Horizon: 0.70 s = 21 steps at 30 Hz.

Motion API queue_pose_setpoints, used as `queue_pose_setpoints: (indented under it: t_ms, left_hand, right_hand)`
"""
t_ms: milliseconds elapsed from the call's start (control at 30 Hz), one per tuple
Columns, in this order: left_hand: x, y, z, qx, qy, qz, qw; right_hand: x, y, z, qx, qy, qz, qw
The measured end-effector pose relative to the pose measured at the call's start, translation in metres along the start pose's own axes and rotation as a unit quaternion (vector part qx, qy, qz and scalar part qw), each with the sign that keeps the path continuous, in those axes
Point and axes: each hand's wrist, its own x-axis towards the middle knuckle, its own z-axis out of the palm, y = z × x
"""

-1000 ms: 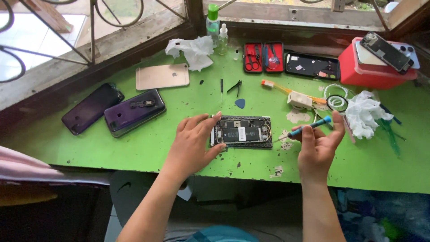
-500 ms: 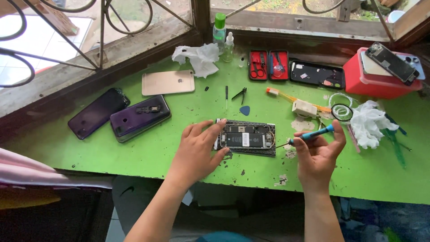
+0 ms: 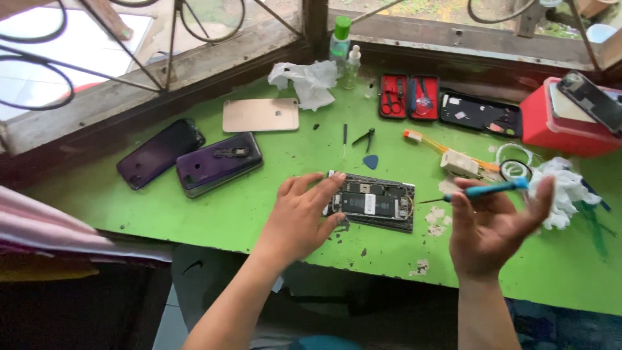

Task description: The person works on a disassembled smartphone on a green workbench, using a screwdriver to remove screws from the internal frame. They then use a plastic pry tool to lift and disconnect components within the device.

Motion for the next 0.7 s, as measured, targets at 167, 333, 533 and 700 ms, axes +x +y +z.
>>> queue_pose_setpoints:
  t_ms: [167,333,533,700]
  left_hand:
    - [-0.001,0.000,-0.005,-0.019,0.009,-0.007,1.000]
    - [0.001,0.002,-0.007,-0.016,0.001,0.001,1.000]
    - [0.004,-0.002,-0.004,-0.016,0.006,0.000,1.000]
    - [0.003,-0.004,-0.003,-0.011,0.015,0.007,1.000]
  right_hand:
    - [-0.023,0.027,0.009,-0.071,0.045,-0.036,0.996]
    - [-0.024,0.024,0.009,-0.086,0.013,-0.003,0.996]
    - [-0.023,0.022,0.009,-0.106,0.053,0.057,0.991]
    - [-0.021,0.019,0.011,-0.103,0.054,0.053,0.992]
